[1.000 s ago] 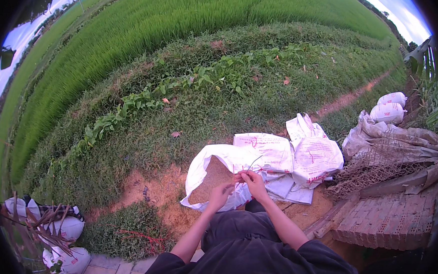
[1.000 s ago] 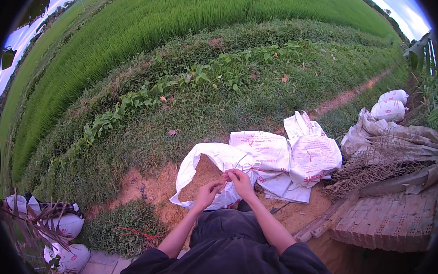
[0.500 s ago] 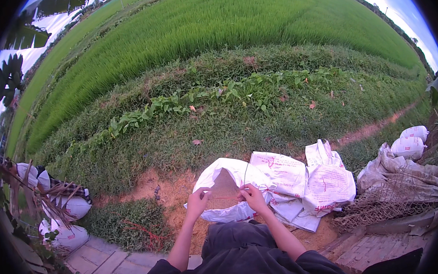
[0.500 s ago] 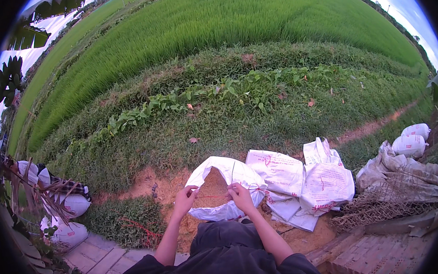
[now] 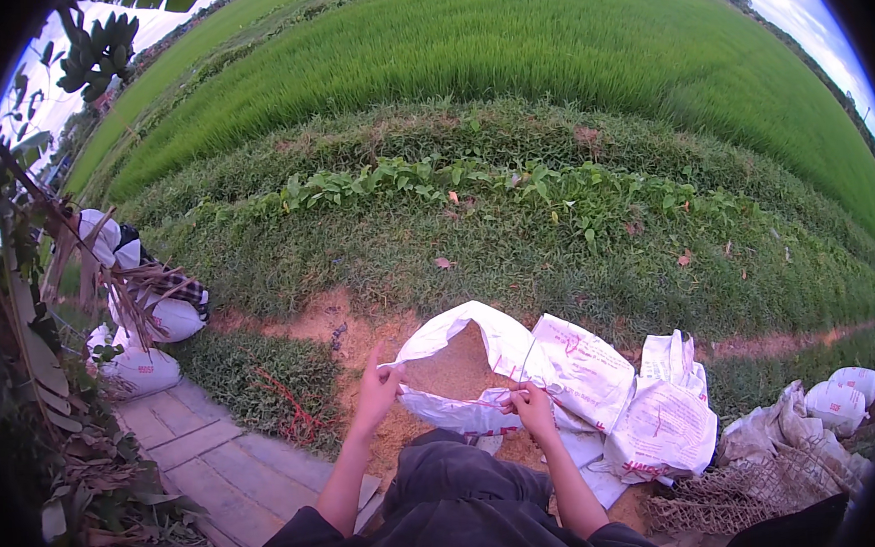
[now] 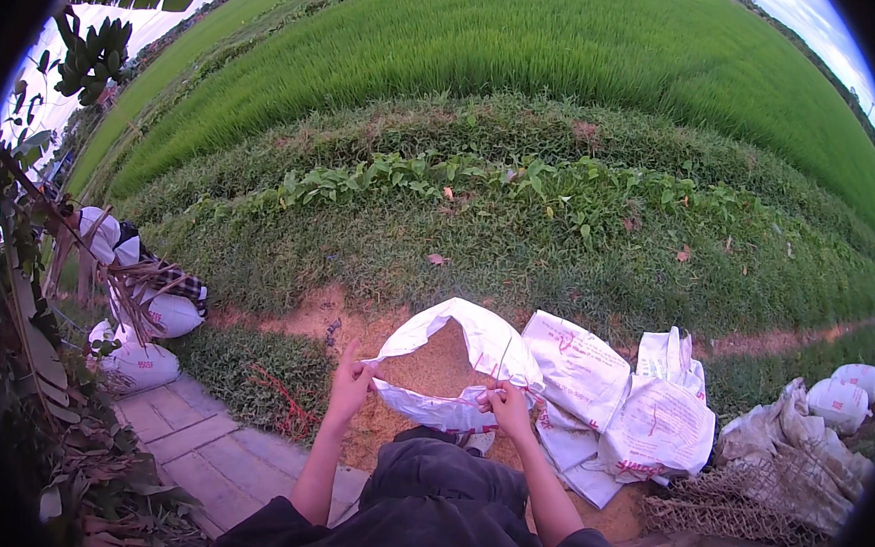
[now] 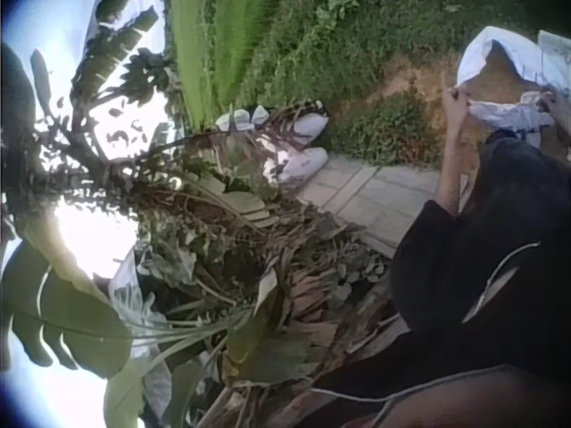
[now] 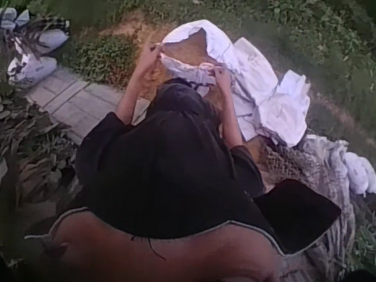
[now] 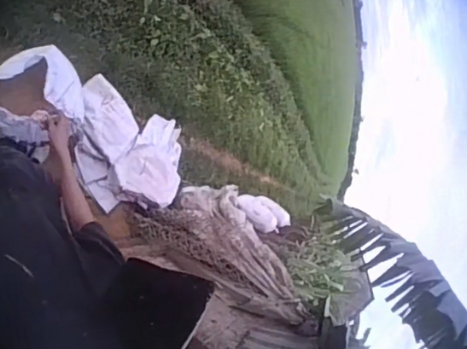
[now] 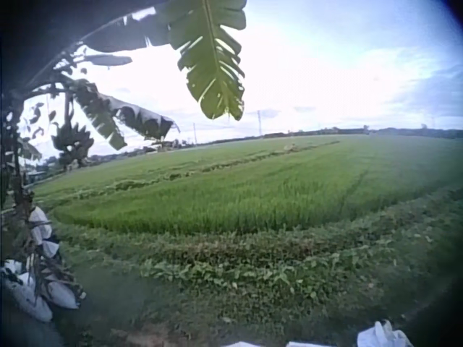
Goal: Tying the top of a large white sack filled with rice grains using a red plastic string.
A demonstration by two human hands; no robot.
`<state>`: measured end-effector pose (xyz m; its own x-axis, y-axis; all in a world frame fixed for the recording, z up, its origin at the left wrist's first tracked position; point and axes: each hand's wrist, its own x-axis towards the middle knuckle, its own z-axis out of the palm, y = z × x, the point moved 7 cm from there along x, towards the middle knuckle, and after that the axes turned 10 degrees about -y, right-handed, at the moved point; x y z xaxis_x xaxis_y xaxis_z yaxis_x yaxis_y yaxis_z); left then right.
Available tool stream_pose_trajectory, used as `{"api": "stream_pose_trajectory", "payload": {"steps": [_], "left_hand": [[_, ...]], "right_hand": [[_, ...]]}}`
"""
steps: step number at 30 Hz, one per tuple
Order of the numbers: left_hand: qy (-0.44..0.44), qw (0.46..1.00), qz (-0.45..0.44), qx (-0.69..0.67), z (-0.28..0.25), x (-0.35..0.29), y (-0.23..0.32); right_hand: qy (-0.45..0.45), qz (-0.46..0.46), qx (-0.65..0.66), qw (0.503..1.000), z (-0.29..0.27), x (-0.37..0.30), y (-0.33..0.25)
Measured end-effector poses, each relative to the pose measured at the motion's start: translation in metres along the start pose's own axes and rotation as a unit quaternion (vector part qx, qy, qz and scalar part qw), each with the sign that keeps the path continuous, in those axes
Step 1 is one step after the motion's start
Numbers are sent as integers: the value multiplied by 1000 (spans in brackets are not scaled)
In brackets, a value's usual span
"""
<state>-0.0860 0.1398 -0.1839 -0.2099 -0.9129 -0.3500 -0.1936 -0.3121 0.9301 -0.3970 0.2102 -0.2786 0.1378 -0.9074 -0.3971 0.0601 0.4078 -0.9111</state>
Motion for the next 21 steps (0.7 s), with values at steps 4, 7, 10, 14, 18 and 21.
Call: {"api": "stream_pose_trajectory", "payload": {"steps": [4, 7, 10, 14, 18, 21], "left_hand": [[241, 961, 92, -99, -63, -43, 53], [363, 915, 128, -123, -111, -74, 76], [463, 849, 165, -193, -141, -104, 85], [517, 812, 190, -195, -143, -121, 101], [512, 828, 138, -181, -124, -106, 96], [328, 932, 128, -86, -93, -46, 96]], "right_hand": [[-24, -9, 6, 1000, 1, 1, 3], [-39, -16, -2, 999, 5, 5, 1], [-38, -26, 3, 999, 12, 7, -17], [-26, -44, 11, 999, 17, 13, -24], [-64, 15, -28, 997, 29, 28, -23], [-128, 95, -111, 981, 45, 34, -18]]}}
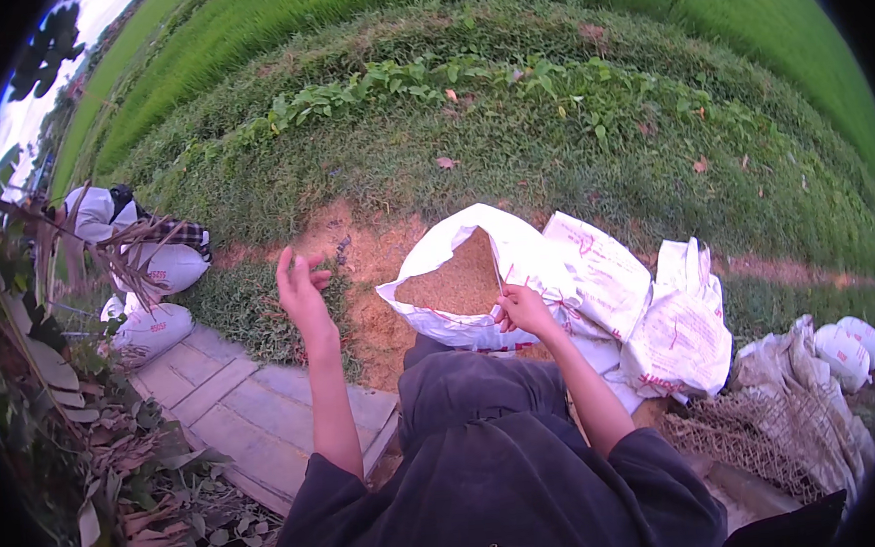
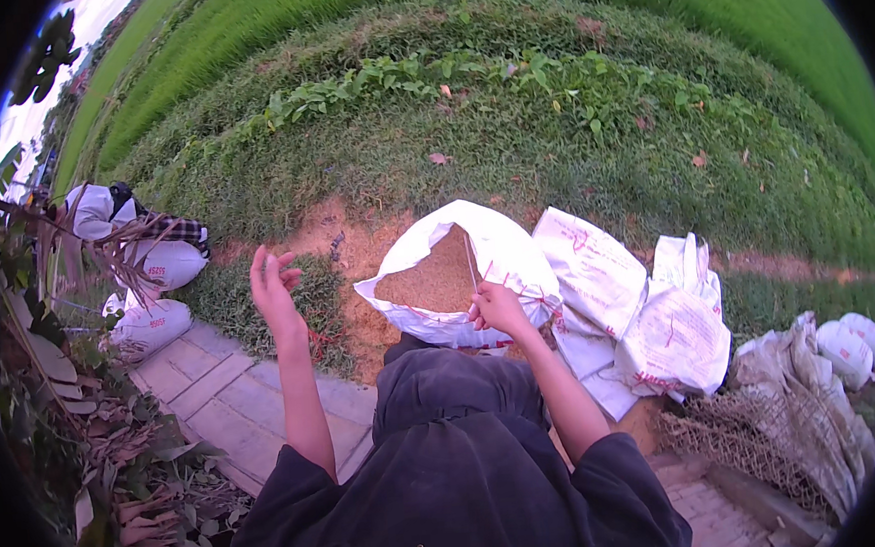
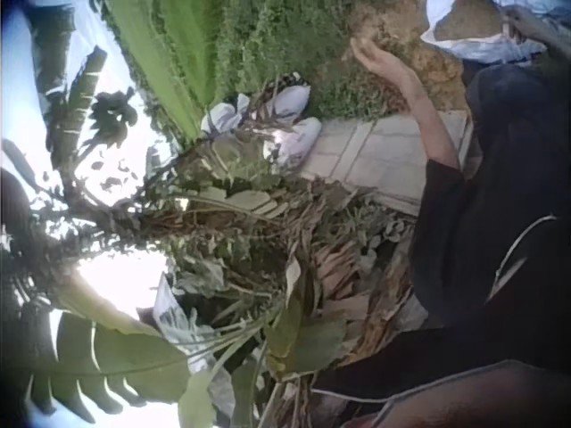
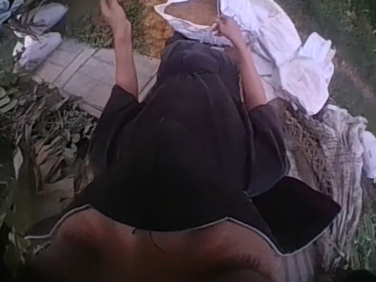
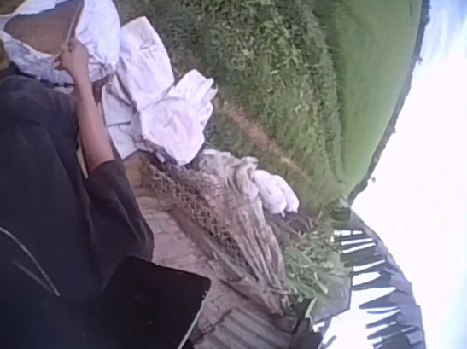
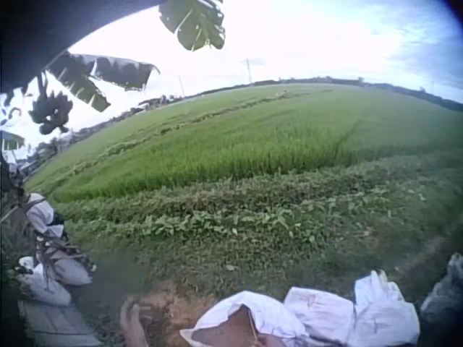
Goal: Tying the top of a large white sack filled with rice grains using a red plastic string.
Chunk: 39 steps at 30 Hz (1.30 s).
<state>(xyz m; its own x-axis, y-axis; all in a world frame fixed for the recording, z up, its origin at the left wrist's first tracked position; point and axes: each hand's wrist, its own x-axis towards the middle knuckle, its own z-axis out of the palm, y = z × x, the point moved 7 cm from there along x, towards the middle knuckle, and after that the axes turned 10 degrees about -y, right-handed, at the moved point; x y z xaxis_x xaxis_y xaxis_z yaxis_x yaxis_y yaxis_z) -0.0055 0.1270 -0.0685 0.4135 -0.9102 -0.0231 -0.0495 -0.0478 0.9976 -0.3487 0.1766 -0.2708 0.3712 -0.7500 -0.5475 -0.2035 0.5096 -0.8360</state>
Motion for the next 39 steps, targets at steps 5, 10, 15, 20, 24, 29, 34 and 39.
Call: {"api": "stream_pose_trajectory", "payload": {"steps": [5, 10, 15, 20, 24, 29, 34, 39], "left_hand": [[-407, 880, -235, 73, 155, -9, -106], [-418, 750, -447, 249, 230, -48, -227], [-354, 839, -319, 264, 247, -39, -257], [-339, 864, -278, 247, 228, -17, -278], [-401, 834, -324, 198, 230, -32, -262], [-415, 829, -347, 138, 227, -33, -270], [-422, 824, -373, 65, 225, -40, -284], [-412, 816, -404, 27, 229, -49, -284]], "right_hand": [[-86, 118, -60, 987, 22, 4, 18], [-55, 172, 1, 984, 38, 13, 56], [28, 129, 137, 982, 52, 23, 66], [99, 58, 196, 974, 55, 29, 64], [159, 32, 219, 962, 54, 30, 68], [242, 59, 79, 965, 55, 22, 59], [315, 58, -90, 943, 52, 24, 65], [353, 65, -160, 919, 55, 25, 69]]}}
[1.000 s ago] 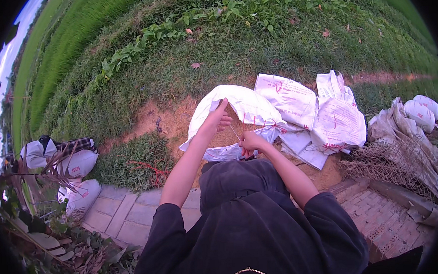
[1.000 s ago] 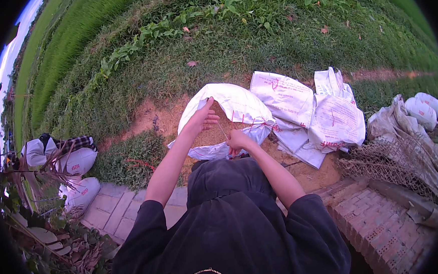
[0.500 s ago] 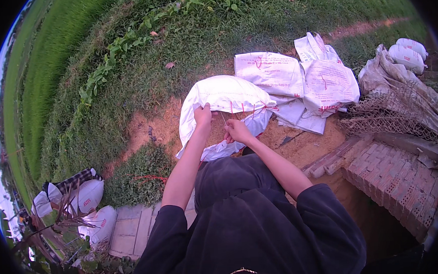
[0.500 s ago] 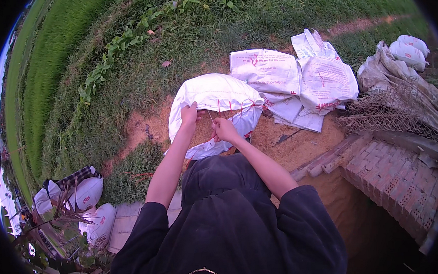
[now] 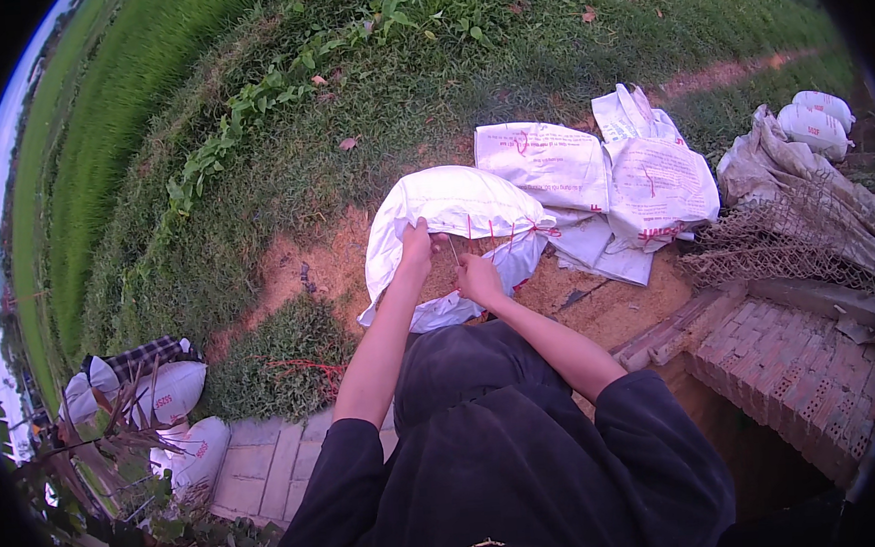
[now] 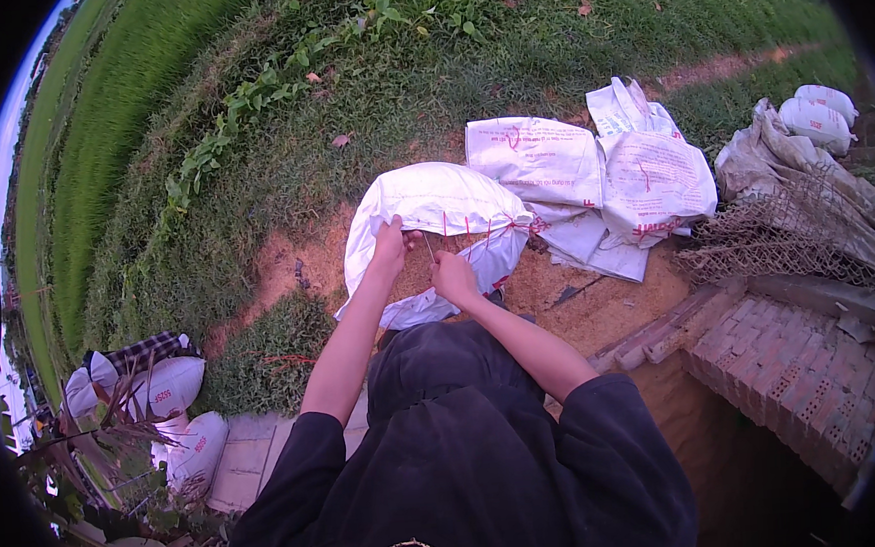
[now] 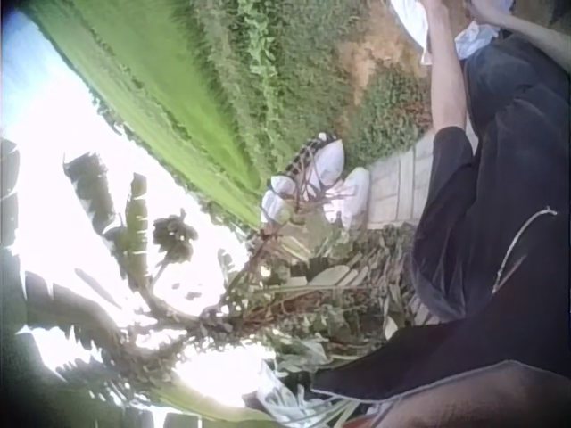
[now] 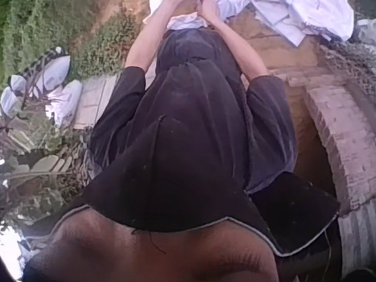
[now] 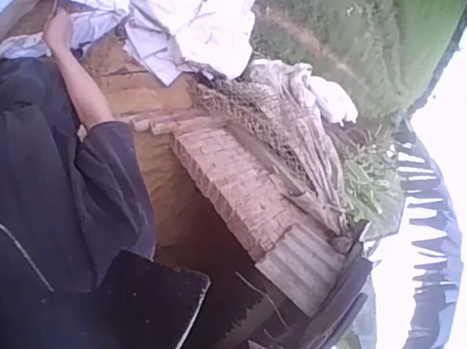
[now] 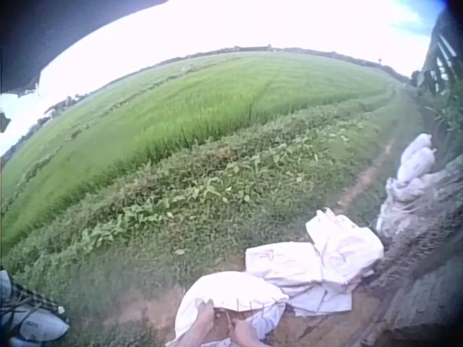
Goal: Tying the top of a large white sack filled with rice grains using a red plastic string.
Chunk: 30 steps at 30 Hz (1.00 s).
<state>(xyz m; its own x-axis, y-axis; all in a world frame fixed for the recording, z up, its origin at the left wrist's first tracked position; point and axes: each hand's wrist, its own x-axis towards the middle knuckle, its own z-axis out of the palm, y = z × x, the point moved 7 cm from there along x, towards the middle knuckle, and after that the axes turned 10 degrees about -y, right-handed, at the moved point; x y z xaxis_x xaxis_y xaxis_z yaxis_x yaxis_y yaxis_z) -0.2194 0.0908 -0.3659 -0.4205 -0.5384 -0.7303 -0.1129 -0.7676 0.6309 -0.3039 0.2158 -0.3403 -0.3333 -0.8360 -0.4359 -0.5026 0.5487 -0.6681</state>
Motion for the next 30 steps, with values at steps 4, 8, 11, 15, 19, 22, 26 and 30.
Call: {"api": "stream_pose_trajectory", "payload": {"steps": [4, 8, 11, 15, 19, 22, 26, 30], "left_hand": [[-9, 1000, 3, 18, -5, 3, 2], [-3, 999, -7, 44, -1, 2, 4], [1, 999, -10, 46, -3, 5, 4], [3, 998, -16, 61, -2, 6, 4], [-2, 998, -9, 59, -2, 7, 2], [12, 997, -7, 75, -10, 6, -4], [7, 999, -18, 43, -9, 6, -6], [22, 998, -5, 51, -6, 4, -5]], "right_hand": [[-38, 6, 79, 996, 11, 0, 0], [-86, 46, 208, 973, 12, 0, 1], [-105, 59, 285, 951, 11, 6, -2], [-125, 51, 333, 933, 15, 8, 0], [-132, 52, 352, 925, 11, 8, 2], [-159, 59, 353, 920, 14, 8, 0], [-179, 68, 352, 916, 17, 3, 3], [-181, 57, 358, 914, 11, 9, 6]]}}
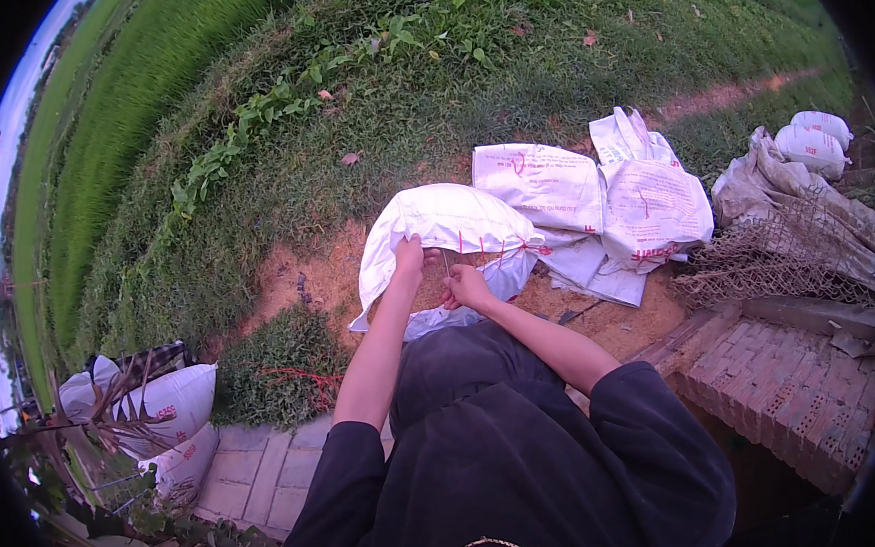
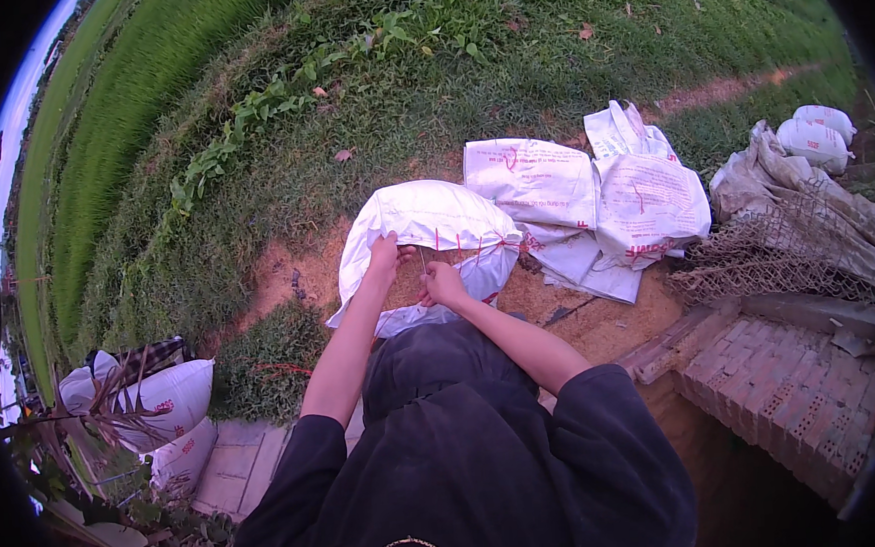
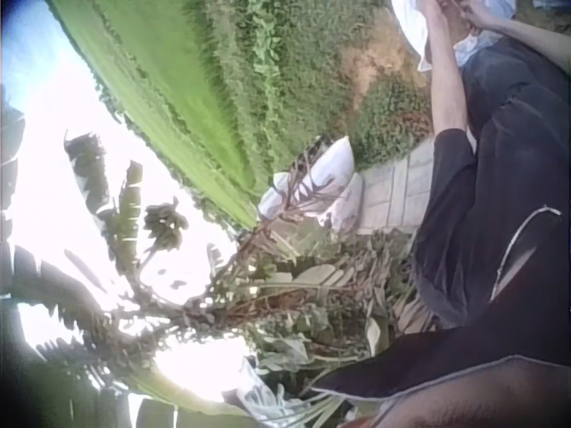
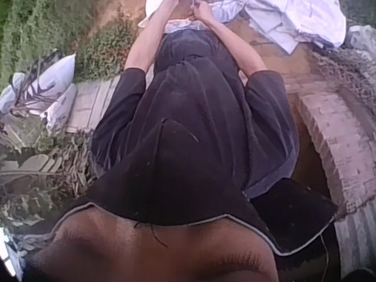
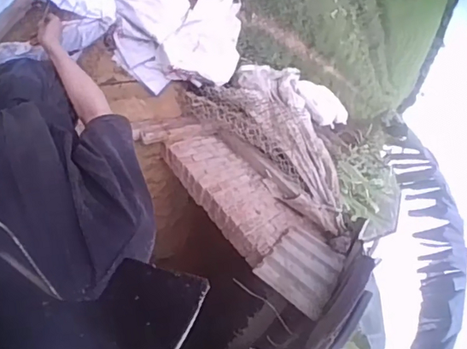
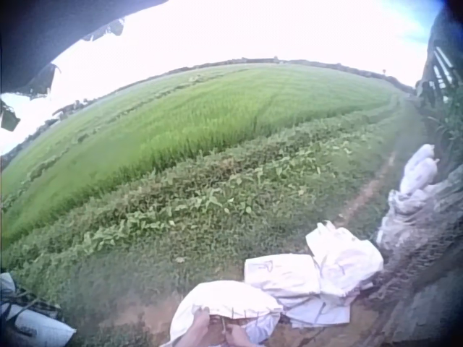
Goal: Tying the top of a large white sack filled with rice grains using a red plastic string.
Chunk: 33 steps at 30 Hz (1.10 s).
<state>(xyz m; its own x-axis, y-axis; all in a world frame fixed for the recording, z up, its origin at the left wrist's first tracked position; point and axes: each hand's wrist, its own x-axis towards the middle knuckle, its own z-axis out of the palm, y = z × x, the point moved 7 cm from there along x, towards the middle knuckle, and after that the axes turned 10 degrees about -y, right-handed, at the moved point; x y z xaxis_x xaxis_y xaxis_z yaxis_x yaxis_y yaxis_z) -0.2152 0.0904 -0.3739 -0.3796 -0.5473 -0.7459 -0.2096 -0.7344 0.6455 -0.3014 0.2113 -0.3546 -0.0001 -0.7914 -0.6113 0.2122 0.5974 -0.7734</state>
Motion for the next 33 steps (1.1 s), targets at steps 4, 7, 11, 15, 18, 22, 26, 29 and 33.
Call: {"api": "stream_pose_trajectory", "payload": {"steps": [4, 7, 11, 15, 18, 22, 26, 29, 33], "left_hand": [[10, 1000, 9, -1, -3, 1, -1], [8, 1000, 8, 8, -4, 5, 2], [18, 1000, 0, 1, -5, 7, -1], [-2, 1000, 1, -4, -2, 6, -1], [-6, 1000, 13, 0, 9, -3, 2], [28, 994, 21, 106, -1, -9, 1], [35, 981, 61, 179, -6, -9, 3], [108, 934, 80, 331, -8, -18, 15], [112, 934, 67, 332, -6, -23, 20]], "right_hand": [[-37, 12, 3, 999, 5, -1, 4], [-49, 15, 2, 999, 5, -3, 3], [-45, 20, 5, 999, 4, -2, 2], [-56, 5, 27, 998, 4, 1, -1], [-61, 7, 38, 997, 2, 4, -1], [-41, -35, 36, 998, -1, 21, -20], [58, -98, -113, 987, -14, 41, -43], [34, -70, -217, 973, -12, 46, -39], [-67, 12, -458, 887, -27, 39, -55]]}}
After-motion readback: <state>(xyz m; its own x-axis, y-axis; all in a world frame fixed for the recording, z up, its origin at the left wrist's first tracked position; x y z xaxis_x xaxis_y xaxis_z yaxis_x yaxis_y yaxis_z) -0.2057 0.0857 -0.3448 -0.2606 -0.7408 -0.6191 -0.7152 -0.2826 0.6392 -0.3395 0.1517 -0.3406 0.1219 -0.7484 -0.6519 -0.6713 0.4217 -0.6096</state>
